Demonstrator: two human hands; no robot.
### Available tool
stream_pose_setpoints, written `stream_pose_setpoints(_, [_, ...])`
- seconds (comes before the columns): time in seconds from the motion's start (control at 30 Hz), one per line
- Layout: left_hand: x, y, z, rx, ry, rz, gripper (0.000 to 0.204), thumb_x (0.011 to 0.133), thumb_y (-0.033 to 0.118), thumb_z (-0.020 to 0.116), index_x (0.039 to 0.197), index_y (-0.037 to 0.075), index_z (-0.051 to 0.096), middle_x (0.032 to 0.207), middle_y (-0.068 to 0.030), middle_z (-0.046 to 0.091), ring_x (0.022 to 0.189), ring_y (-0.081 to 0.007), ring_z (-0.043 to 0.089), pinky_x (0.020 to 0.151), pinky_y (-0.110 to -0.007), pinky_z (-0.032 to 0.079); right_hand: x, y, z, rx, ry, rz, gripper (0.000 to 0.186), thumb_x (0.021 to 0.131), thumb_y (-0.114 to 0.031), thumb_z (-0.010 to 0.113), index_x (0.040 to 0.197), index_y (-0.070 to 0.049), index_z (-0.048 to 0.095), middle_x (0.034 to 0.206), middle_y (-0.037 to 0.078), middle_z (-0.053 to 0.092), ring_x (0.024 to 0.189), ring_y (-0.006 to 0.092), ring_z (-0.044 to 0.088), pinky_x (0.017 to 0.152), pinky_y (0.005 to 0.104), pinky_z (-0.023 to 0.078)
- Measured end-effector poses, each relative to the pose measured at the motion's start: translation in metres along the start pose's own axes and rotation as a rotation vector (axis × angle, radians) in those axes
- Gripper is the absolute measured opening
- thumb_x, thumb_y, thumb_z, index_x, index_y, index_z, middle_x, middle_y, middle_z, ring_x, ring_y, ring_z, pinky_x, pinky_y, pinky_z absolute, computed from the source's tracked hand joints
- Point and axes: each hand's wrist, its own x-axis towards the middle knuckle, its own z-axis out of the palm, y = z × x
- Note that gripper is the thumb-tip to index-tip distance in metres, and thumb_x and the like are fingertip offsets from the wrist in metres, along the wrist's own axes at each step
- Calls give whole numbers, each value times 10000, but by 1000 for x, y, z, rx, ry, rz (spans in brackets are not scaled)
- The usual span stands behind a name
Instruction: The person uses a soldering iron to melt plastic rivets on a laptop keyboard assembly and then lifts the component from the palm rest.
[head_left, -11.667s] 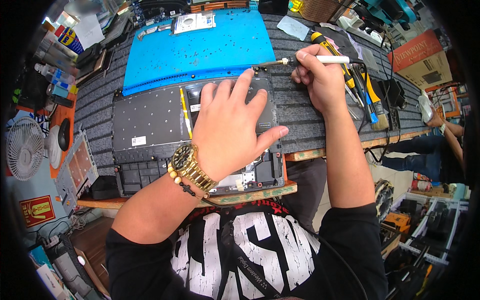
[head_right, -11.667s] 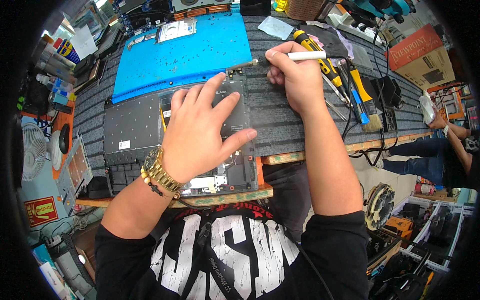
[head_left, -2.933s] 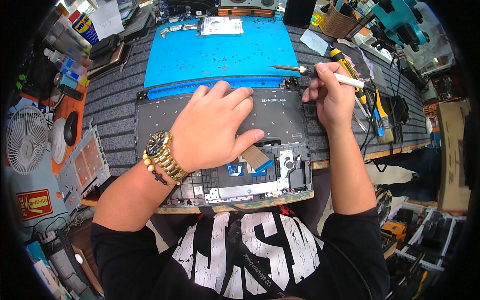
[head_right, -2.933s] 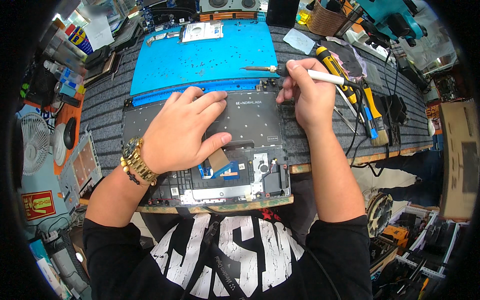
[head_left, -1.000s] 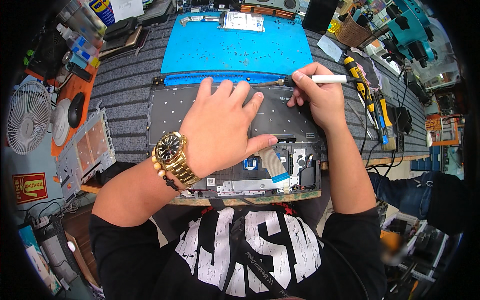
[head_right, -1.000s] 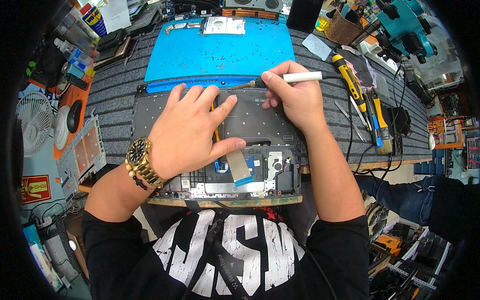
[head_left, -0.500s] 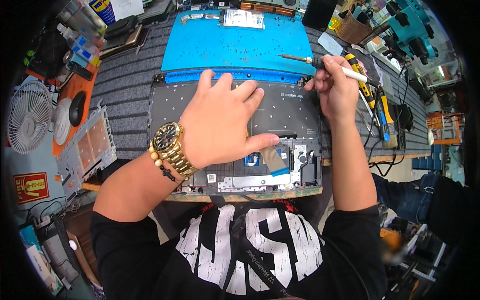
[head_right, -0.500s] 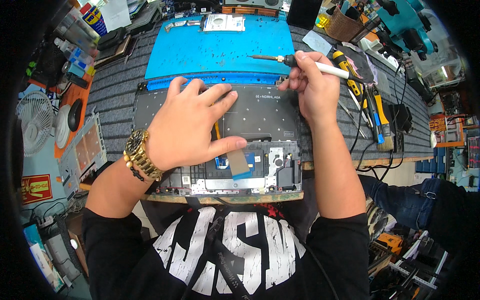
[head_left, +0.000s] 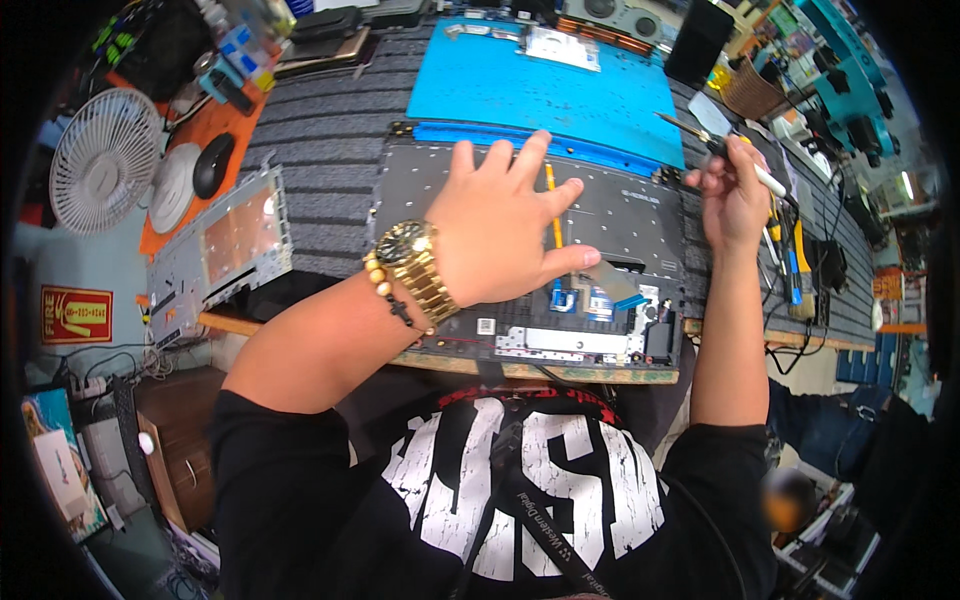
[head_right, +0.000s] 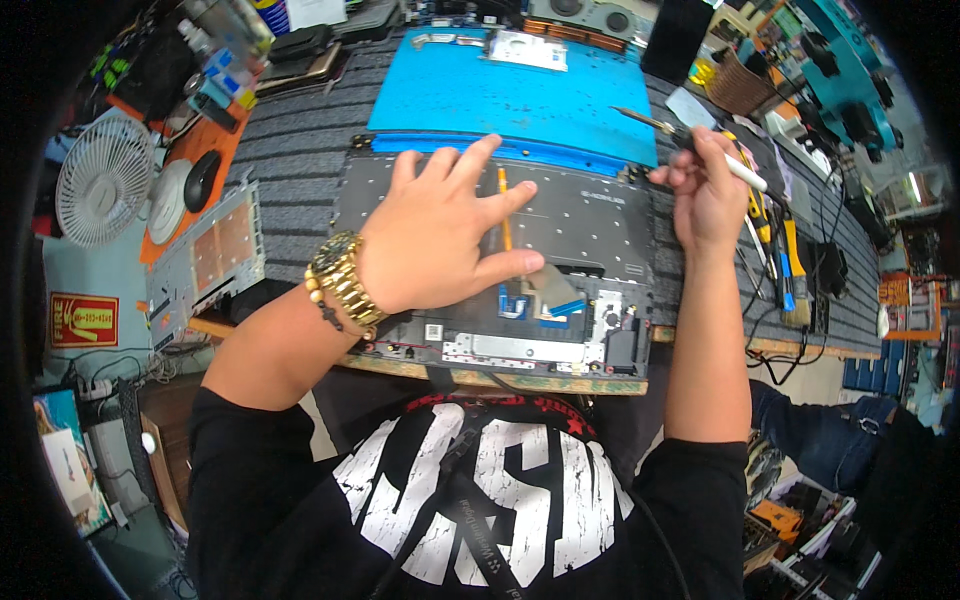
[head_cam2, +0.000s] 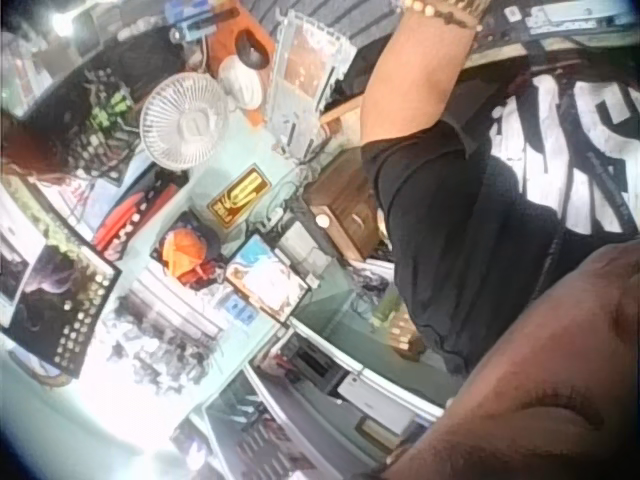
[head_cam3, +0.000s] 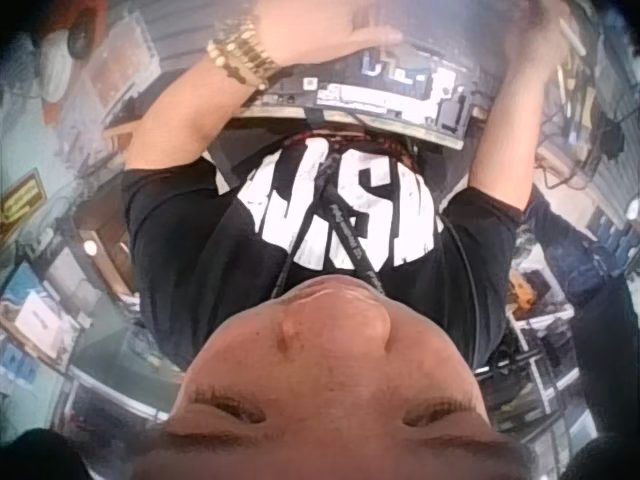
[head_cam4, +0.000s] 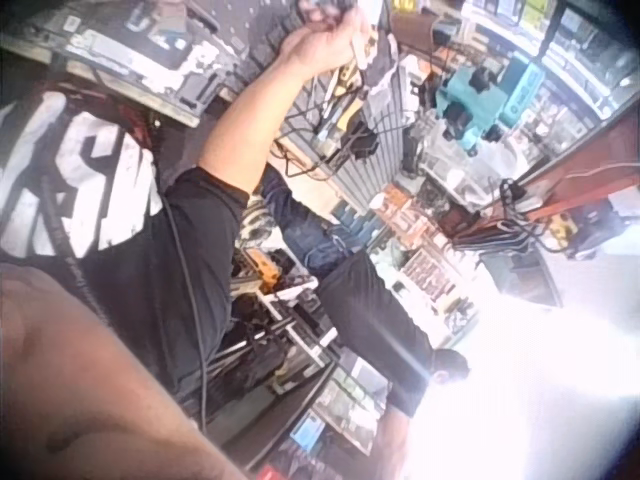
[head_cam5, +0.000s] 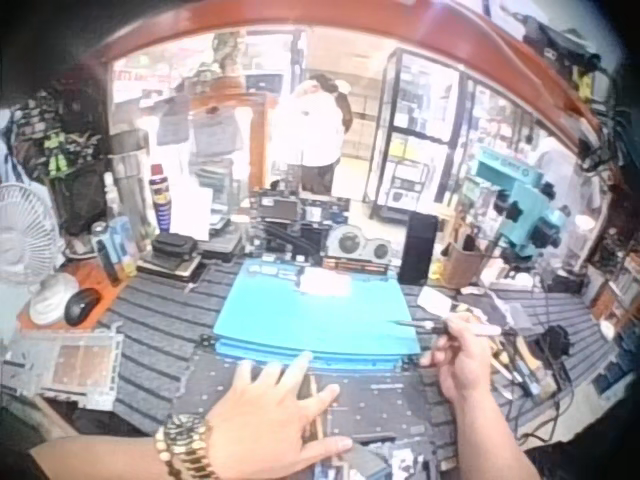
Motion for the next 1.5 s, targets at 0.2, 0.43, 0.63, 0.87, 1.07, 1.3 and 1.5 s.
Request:
stream_pose_setpoints(0.2, [-7, 1, -1, -47, 0, -41, 824, 1048, 790, 673, 1507, 117, 792, 1401, -182, 667, 1291, -347, 611, 1043, -532, 437, -5, -3, 24, -59, -32, 82, 169, 1171, -207, 716, 1176, -38, 727, 817, 65, 695, 681, 167, 657, 679, 445, 684])
stream_pose_setpoints(0.43, [-8, 1, -1, -70, -7, -47, 874, 1040, 806, 668, 1501, 70, 775, 1325, -153, 676, 1253, -332, 614, 1021, -515, 460, 2, 1, 71, -243, -220, 194, 189, 1174, -210, 727, 1104, -39, 691, 819, 58, 679, 661, 141, 637, 666, 394, 669])
stream_pose_setpoints(0.63, [-8, 1, 2, -66, 13, -62, 873, 1036, 794, 677, 1480, 49, 779, 1312, -148, 678, 1249, -333, 623, 1021, -515, 482, -4, 19, 74, -333, -251, 274, 202, 1177, -239, 709, 1131, -44, 683, 808, 42, 632, 637, 141, 588, 656, 400, 633])
stream_pose_setpoints(0.87, [-6, 1, 0, -104, -3, -72, 851, 1023, 763, 714, 1462, 37, 781, 1314, -149, 678, 1259, -335, 624, 1019, -499, 500, -9, 22, 75, -306, -258, 244, 189, 1132, -160, 783, 1072, -19, 674, 806, 76, 675, 628, 148, 621, 633, 407, 663])
stream_pose_setpoints(1.07, [-5, 3, -3, -123, -13, -76, 871, 1012, 741, 751, 1481, 7, 759, 1348, -164, 678, 1296, -349, 612, 1059, -497, 498, -10, 24, 79, -299, -268, 229, 201, 1137, -167, 784, 1080, -4, 681, 799, 75, 680, 630, 149, 637, 627, 393, 662])
stream_pose_setpoints(1.3, [-3, 4, -8, -119, -60, -83, 866, 1018, 729, 759, 1514, 19, 747, 1377, -166, 668, 1309, -358, 603, 1088, -501, 495, -10, 23, 81, -340, -267, 239, 216, 1121, -185, 815, 1092, 0, 708, 801, 72, 701, 637, 137, 652, 623, 367, 659])
stream_pose_setpoints(1.5, [-4, 3, -8, -125, -57, -73, 855, 1026, 722, 753, 1515, 21, 745, 1380, -174, 663, 1304, -364, 603, 1081, -506, 498, -12, 22, 84, -386, -260, 247, 187, 1152, -177, 763, 1096, -24, 672, 798, 61, 655, 620, 146, 610, 630, 403, 650])
